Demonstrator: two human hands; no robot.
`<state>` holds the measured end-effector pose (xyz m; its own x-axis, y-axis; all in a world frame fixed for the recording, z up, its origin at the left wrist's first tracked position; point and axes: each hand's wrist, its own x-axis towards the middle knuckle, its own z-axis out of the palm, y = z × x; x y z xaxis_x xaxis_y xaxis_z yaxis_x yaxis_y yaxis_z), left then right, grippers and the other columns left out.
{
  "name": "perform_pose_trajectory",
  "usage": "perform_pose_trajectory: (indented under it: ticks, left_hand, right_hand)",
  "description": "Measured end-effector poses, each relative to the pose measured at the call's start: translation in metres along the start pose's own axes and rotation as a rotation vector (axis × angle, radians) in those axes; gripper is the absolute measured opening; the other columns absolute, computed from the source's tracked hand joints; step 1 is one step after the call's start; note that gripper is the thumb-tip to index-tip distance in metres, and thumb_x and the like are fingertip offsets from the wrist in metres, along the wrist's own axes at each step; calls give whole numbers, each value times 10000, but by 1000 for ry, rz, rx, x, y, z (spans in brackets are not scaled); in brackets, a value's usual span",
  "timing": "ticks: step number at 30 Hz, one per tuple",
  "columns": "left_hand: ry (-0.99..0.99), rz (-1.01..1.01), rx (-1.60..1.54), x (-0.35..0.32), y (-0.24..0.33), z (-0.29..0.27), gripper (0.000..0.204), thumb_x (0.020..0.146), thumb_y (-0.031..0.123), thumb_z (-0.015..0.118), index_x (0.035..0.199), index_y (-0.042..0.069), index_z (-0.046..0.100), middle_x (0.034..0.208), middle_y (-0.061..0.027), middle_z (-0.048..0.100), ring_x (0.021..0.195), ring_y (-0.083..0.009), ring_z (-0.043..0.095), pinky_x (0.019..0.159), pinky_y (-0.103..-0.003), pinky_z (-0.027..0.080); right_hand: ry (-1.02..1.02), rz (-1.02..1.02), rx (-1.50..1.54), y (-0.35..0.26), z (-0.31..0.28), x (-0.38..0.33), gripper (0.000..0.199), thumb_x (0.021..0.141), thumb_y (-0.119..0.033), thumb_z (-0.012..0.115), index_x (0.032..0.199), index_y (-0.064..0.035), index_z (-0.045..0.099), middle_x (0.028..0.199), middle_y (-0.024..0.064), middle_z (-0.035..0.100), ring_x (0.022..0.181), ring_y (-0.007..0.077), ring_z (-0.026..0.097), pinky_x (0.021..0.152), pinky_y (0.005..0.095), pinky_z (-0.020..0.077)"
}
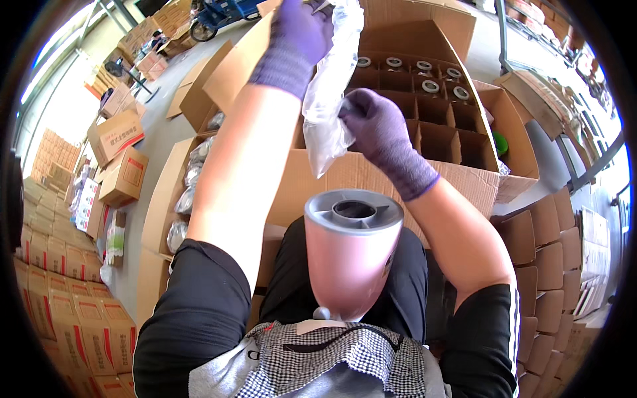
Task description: The person assembles pink thermal pitchers by inserting glass liners into plastic bodies, securing base caps by hand, and placing the completed pitchers into plastic bags before storing them in shipping boxes.
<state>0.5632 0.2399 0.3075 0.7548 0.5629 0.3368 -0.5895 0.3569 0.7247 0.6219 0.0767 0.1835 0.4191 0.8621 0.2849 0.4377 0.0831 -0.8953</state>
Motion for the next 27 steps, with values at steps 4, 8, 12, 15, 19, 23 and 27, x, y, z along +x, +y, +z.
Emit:
perform_pose_trajectory:
  ticks: [4, 8, 12, 15, 19, 23, 27]
  left_hand:
    - [-222, 532, 1277, -81, -26, -3, 1001, 811, 594, 684, 1516, -21, 327, 1528, -200, 424, 1403, -382, 404, 1185, -467, 314]
    - [192, 681, 1761, -131, -82, -58, 494, 743, 195, 805, 1170, 13, 635, 1139, -212, 629, 1065, -390, 622, 968, -490, 502]
    - [556, 107, 829, -165, -126, -140, 101, 972, 5, 635, 1050, -5, 698, 1049, -86, 733, 939, -190, 691, 884, -327, 558]
    - [521, -287, -277, -191, -146, -163, 208, 1046, 69, 536, 1194, -15, 655, 1129, -114, 723, 1019, -245, 703, 944, -366, 576]
    - [-81, 65, 940, -253, -90, -116, 119, 981, 60, 612, 1034, 4, 702, 1029, -153, 696, 946, -243, 688, 829, -338, 565]
    - [-449, -155, 404, -307, -23, -74, 117, 833, 201, 836, 824, 107, 767, 832, -65, 699, 922, -243, 677, 909, -419, 495]
    - [-637, -233, 871, -391, -27, -31, 224, 735, 262, 899, 929, 182, 822, 812, 24, 713, 1010, -234, 670, 1057, -444, 403]
  right_hand:
    - [219, 64, 431, 36, -23, 22, 195, 989, -121, 665, 1133, 4, 705, 1018, 43, 726, 948, 129, 648, 883, 285, 518]
    - [203, 116, 880, 75, -15, 19, 251, 1020, -171, 636, 1214, -20, 682, 1119, 79, 721, 1036, 172, 665, 946, 336, 532]
    - [44, 381, 1517, 123, -16, -20, 326, 1063, -259, 583, 1296, -38, 636, 1215, 106, 701, 1120, 246, 671, 999, 392, 543]
    - [-42, 456, 1326, 161, -26, -79, 342, 1066, -275, 575, 1289, -23, 636, 1175, 79, 706, 1106, 210, 666, 952, 365, 561]
    - [-443, 186, 1132, 112, -71, -144, 249, 923, -152, 764, 1131, -20, 727, 1121, 117, 714, 1018, 211, 686, 891, 352, 559]
    - [-764, -193, 230, 12, -80, -174, 206, 770, -83, 836, 970, -111, 796, 1153, 81, 719, 1151, 290, 644, 1072, 494, 439]
    - [-758, -153, -257, 7, -39, -252, 413, 697, -124, 816, 1104, -184, 779, 1186, 49, 713, 1311, 325, 558, 1218, 587, 259]
